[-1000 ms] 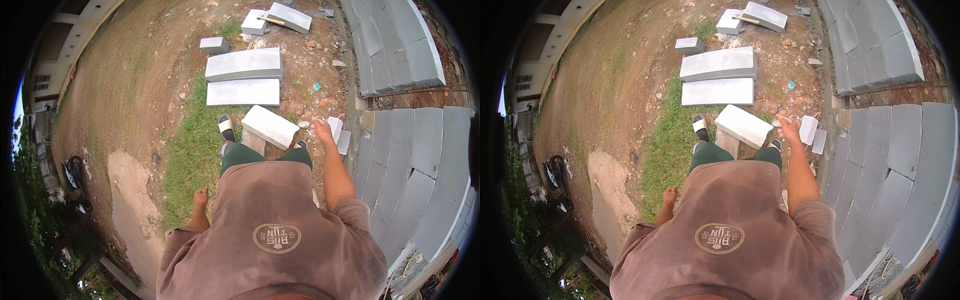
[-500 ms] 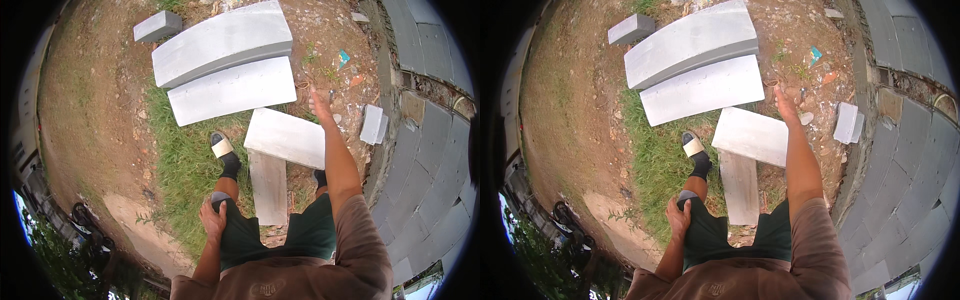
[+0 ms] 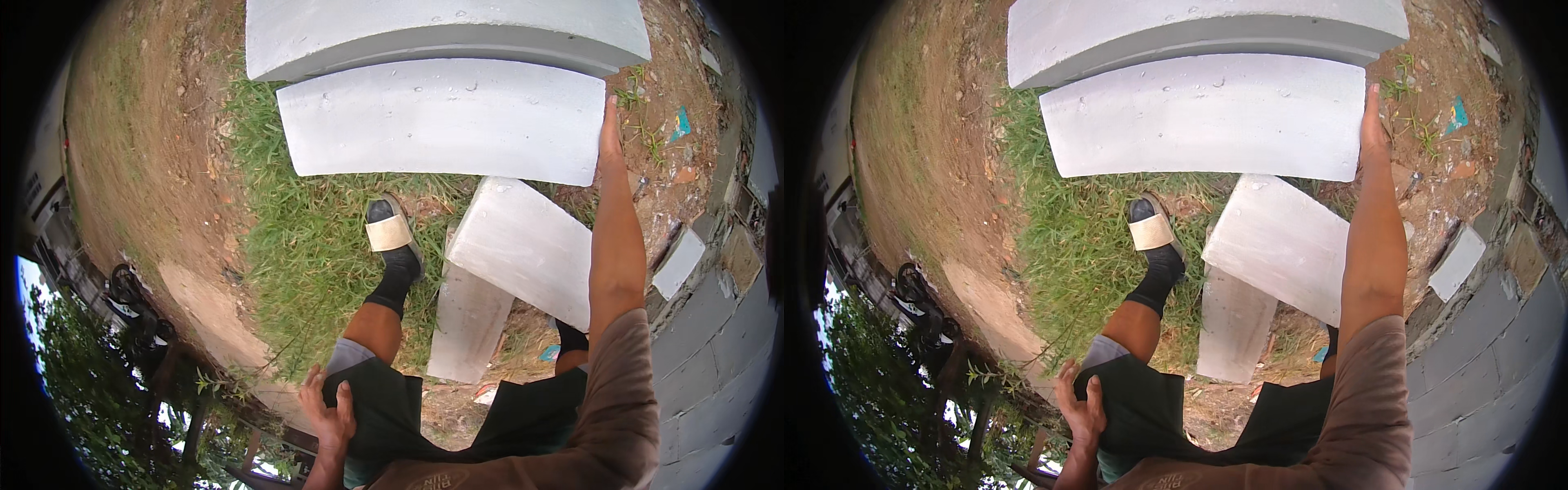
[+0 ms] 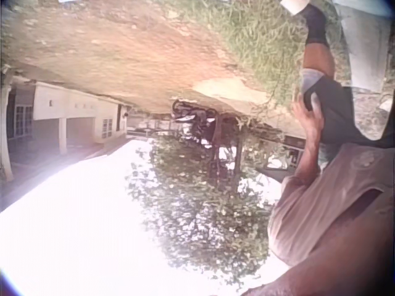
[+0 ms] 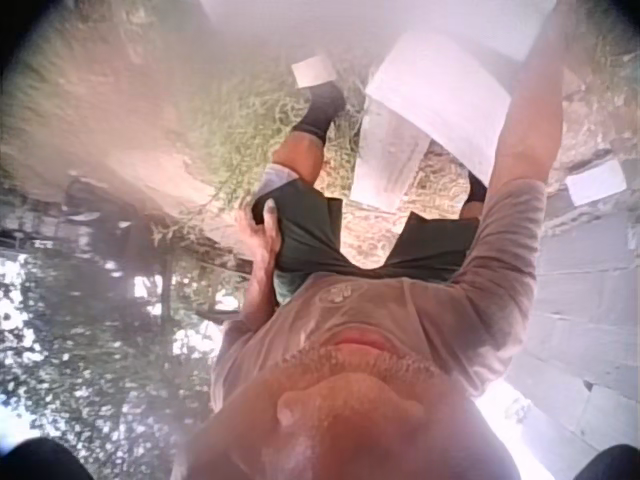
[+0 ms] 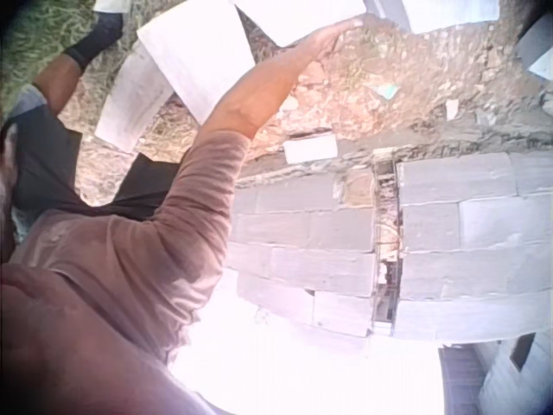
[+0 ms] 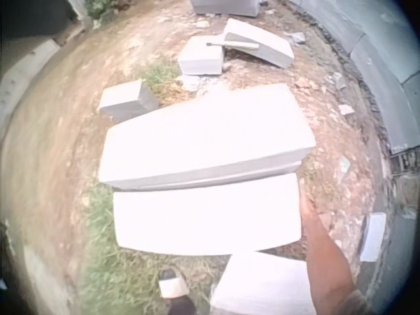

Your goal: The person scoops mortar from a bucket with a trowel and applies it to the joints of a partially built block wall. They then pick up a white block, place it on the wall, and tap it into position before continuing to apply mortar to the joints.

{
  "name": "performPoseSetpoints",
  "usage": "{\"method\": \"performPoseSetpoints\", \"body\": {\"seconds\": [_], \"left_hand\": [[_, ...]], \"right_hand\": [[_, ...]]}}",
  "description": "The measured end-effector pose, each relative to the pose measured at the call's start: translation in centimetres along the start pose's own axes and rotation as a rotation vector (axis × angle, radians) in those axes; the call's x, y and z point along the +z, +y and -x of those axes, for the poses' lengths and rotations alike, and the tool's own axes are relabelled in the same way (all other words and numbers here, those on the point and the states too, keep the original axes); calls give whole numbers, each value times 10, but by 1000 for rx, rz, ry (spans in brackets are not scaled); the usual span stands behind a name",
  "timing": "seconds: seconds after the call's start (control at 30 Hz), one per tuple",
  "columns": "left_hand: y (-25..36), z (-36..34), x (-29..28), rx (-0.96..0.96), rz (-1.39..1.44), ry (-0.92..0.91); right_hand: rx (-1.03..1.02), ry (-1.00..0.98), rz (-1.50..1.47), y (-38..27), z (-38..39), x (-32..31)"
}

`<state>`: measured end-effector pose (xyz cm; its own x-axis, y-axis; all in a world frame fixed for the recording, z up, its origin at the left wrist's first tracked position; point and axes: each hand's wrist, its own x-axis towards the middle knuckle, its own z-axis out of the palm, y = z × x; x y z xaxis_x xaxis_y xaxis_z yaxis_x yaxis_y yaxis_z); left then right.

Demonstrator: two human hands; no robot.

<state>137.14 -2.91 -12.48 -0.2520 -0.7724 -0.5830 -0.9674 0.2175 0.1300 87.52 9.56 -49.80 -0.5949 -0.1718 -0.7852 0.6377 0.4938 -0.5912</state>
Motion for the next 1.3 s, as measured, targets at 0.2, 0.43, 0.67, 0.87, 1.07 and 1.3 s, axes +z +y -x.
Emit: {"method": "performPoseSetpoints", "body": {"seconds": [0.2,0.43,0.67,0.87,1.07,1.3], "left_hand": [[-12,-5,-4,9,-21,24],[-16,0,-5,106,-28,-39],[-16,-34,14,-327,880,-287],[25,-108,-32,-637,2118,-464],[-58,-110,-32,-635,2041,-474],[-111,-102,-34,-647,1911,-599]], "right_hand": [[32,-2,-52,-31,45,16],[-108,-27,202,-82,174,33],[-167,185,291,-154,400,177],[-315,85,535,-130,518,243],[19,-315,268,-132,479,183],[408,-575,808,-149,353,347]]}}
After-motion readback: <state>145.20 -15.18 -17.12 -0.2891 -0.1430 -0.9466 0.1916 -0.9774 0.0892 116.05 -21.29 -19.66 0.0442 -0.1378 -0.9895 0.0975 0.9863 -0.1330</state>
